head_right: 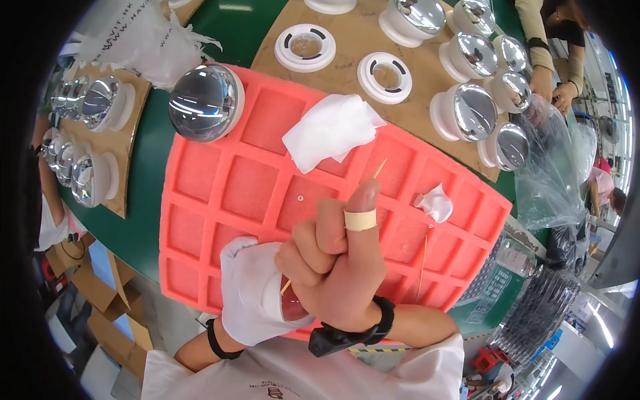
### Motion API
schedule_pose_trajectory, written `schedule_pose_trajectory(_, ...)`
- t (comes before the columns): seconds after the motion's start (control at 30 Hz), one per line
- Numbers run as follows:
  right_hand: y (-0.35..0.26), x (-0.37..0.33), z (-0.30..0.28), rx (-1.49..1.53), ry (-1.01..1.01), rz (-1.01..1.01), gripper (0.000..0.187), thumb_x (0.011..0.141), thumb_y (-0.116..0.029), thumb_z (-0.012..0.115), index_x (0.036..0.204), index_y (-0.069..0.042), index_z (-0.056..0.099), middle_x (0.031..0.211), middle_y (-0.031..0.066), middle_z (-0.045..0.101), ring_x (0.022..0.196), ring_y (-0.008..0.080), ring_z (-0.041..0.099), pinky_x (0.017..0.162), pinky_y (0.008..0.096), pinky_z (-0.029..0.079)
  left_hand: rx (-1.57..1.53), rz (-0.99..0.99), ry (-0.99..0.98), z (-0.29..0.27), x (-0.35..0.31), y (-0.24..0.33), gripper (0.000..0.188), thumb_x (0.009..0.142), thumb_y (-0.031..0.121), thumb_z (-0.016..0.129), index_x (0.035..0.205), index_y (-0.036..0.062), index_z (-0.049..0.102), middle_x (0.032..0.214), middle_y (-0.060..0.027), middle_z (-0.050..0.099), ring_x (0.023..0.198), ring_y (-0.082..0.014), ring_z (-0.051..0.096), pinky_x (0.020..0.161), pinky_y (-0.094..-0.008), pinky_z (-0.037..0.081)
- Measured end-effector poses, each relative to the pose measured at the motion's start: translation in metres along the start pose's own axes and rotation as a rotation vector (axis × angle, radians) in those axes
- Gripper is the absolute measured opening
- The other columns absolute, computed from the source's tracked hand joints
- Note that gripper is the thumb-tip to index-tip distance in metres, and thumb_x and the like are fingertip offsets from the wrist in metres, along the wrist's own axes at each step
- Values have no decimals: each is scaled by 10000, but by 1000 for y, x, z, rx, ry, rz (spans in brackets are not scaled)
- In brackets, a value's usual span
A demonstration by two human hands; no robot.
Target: The person wipes a camera dome with a cloth, applies a substance to its edge using a wooden stick, and then presses the dome onto a camera base. After wiping the assembled camera, they use the stick to clear the camera's port and place it back on the tray.
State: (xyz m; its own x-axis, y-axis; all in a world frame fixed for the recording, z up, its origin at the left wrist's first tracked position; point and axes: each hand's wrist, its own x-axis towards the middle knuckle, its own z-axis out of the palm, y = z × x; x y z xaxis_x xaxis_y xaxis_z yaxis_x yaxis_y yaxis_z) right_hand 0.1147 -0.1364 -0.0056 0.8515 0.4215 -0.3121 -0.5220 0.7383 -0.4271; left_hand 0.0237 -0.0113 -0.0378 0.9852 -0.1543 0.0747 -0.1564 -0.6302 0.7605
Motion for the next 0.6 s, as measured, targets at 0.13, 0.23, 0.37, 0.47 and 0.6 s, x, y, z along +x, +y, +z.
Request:
schedule_pose_trajectory(0.13,1,2,-2,2,-47,57,574,1071,-569,174,680,-159,263,508,-72,157,412,78,112,401,271,116,34,4,-7,-5,3,2,533,606,263,864,1056,96,633,1134,-52,603,1027,-227,529,956,-453,366)
schedule_pose_trajectory(0.23,3,1,0,-32,-25,72,588,1072,-566,164,660,-155,248,509,-71,156,413,79,112,399,266,121,14,-15,-38,-5,2,1,531,616,274,866,1061,97,636,1128,-49,605,1034,-224,530,969,-452,367)
schedule_pose_trajectory(0.37,3,1,6,-45,83,124,595,1077,-553,190,639,-151,227,508,-68,163,413,83,115,400,267,124,-9,-38,-29,-5,0,1,558,634,294,869,1099,99,630,1121,-45,613,1039,-222,539,983,-453,368)
schedule_pose_trajectory(0.47,0,2,19,-134,123,197,591,1085,-525,217,631,-146,227,508,-71,171,415,84,118,399,275,133,-22,-43,-28,-4,-2,0,577,636,303,872,1117,101,627,1125,-45,615,1043,-222,543,984,-452,368)
schedule_pose_trajectory(0.6,5,-12,26,-710,-164,63,598,1087,-507,241,617,-137,241,497,-70,189,406,88,116,395,289,146,-159,-105,7,-6,-2,4,566,623,302,872,1100,107,638,1128,-43,614,1049,-222,540,975,-451,368)
